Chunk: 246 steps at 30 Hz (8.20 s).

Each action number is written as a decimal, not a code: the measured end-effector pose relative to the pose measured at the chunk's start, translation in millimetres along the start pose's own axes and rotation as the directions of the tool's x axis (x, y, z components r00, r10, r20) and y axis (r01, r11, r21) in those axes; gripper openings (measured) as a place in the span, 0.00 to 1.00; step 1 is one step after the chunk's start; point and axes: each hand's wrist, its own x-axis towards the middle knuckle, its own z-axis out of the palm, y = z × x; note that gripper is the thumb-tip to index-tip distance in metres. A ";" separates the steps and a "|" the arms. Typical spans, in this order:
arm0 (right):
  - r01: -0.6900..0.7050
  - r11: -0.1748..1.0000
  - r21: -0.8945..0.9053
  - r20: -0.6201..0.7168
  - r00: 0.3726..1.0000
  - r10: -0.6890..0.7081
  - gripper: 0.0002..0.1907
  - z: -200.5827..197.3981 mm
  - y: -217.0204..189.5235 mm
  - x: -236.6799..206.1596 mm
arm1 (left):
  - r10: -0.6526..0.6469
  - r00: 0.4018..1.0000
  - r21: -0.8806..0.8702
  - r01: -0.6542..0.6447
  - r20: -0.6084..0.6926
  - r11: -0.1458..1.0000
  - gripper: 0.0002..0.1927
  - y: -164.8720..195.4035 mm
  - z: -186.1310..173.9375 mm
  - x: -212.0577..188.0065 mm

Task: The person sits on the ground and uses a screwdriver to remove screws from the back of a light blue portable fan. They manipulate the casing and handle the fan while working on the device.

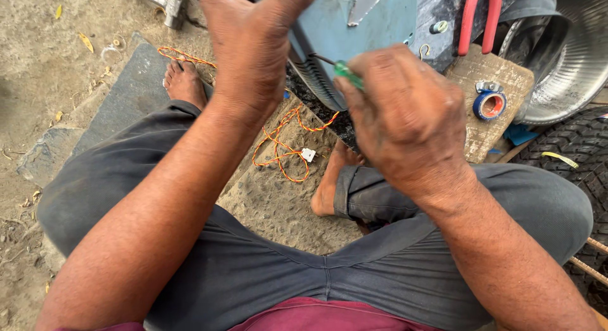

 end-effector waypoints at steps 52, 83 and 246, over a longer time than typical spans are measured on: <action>-0.165 0.945 -0.282 -0.080 0.986 0.148 0.12 4.8 -94.2 -157.6 | 0.296 0.955 0.346 -0.278 -0.001 0.896 0.32 57.9 25.4 -189.6; -0.258 0.962 0.094 0.067 0.965 0.253 0.11 10.0 -75.9 -150.7 | 0.213 0.974 0.346 -0.227 0.080 0.910 0.28 15.7 10.5 -186.8; 0.016 0.930 0.366 0.061 0.997 -0.041 0.06 2.0 -258.8 76.9 | -0.109 0.993 0.250 0.117 -0.045 0.961 0.32 187.9 -151.8 -119.2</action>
